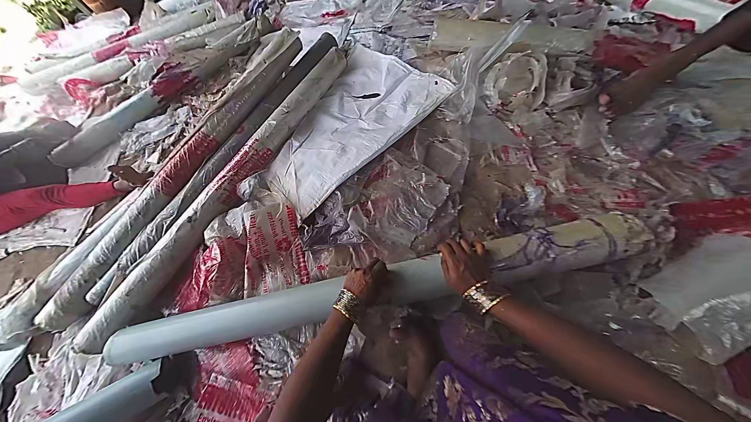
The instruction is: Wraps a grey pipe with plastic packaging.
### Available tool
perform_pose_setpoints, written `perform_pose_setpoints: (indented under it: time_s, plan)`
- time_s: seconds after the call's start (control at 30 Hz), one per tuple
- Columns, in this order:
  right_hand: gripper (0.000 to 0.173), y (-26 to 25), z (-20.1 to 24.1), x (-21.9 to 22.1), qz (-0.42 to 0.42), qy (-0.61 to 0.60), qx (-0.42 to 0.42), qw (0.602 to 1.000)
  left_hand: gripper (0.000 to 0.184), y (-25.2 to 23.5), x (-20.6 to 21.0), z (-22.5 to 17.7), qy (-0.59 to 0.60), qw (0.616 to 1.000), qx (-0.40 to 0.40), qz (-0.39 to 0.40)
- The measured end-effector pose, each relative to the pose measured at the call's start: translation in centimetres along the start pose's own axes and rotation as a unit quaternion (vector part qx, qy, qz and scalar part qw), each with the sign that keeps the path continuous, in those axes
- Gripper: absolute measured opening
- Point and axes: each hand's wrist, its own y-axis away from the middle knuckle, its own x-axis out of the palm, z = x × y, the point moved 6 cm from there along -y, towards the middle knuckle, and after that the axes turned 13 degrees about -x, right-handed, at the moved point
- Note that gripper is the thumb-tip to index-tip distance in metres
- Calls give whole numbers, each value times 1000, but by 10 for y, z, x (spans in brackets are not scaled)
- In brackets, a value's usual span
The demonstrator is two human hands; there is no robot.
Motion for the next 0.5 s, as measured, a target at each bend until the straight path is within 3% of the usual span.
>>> perform_pose_setpoints:
  time_s: [0.2,0.27,0.37,0.5]
  plan:
    - [28,7,3,-5,-32,16,-3,999,33,-5,-6,-5,72,989,-126,34]
    - [30,3,5,-4,-76,33,-31,996,34,-9,-9,3,123,982,-140,12]
    - [28,0,11,0,-57,19,-43,997,33,-8,-12,21,209,964,-156,-51]
    - [28,12,2,-9,-37,40,-20,998,29,-10,-4,12,261,951,-150,-64]
